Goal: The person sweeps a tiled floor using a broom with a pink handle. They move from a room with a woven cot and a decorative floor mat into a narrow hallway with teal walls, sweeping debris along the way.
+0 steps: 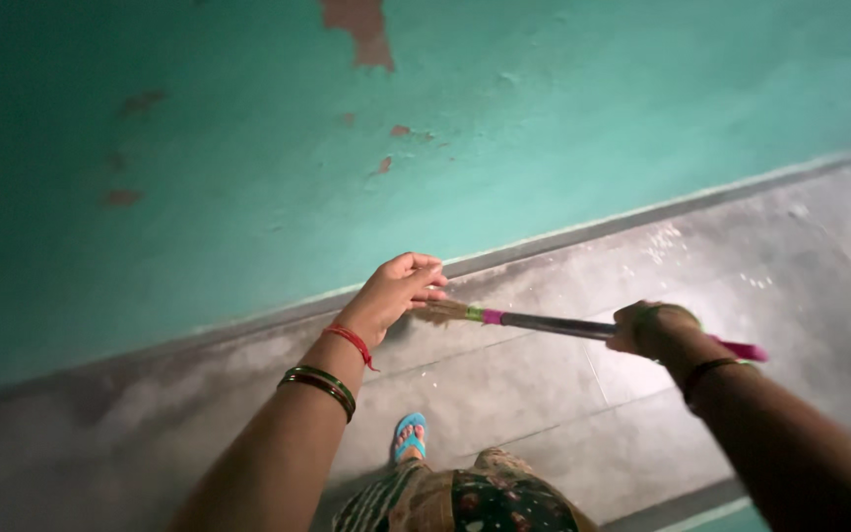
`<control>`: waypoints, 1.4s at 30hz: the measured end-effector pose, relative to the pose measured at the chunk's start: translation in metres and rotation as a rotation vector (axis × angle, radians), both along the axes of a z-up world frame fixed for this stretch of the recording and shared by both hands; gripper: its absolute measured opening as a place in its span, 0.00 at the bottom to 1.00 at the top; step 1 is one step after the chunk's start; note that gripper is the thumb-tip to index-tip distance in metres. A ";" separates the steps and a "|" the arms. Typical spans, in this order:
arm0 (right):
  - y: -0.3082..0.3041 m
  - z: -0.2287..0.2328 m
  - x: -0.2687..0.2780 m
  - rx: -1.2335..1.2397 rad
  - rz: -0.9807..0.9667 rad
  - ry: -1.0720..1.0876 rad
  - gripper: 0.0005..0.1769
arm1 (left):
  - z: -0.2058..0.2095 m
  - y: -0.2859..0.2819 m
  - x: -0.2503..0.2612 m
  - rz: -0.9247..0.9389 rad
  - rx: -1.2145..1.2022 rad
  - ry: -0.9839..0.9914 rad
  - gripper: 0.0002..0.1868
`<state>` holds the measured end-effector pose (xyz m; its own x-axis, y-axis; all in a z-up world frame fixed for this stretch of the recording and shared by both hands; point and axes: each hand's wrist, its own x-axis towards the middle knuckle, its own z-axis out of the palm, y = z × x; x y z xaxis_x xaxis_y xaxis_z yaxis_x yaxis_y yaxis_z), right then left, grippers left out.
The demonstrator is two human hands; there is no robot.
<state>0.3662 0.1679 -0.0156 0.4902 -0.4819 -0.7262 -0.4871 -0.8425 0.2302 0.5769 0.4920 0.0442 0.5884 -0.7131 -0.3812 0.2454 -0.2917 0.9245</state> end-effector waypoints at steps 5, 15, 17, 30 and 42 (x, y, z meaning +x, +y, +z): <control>0.010 0.024 -0.007 0.050 0.033 -0.047 0.26 | -0.024 -0.034 0.033 -0.136 -0.012 -0.002 0.20; 0.120 -0.052 0.056 0.226 0.003 -0.104 0.23 | -0.033 -0.081 0.022 -0.252 0.031 -0.001 0.19; 0.096 -0.068 0.043 0.222 -0.063 -0.110 0.24 | -0.026 -0.082 0.025 -0.212 0.080 -0.003 0.19; -0.070 -0.025 -0.130 -0.031 -0.411 -0.013 0.22 | -0.017 -0.140 -0.024 -0.259 0.074 0.014 0.19; -0.084 -0.057 -0.207 0.220 -0.311 -0.020 0.22 | -0.026 -0.228 -0.108 -0.381 0.086 -0.020 0.20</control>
<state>0.1589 0.0839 -0.0727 0.3600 -0.4431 -0.8210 -0.7298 -0.6820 0.0481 0.4689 0.2640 0.0182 0.2956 -0.8479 -0.4402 0.0863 -0.4352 0.8962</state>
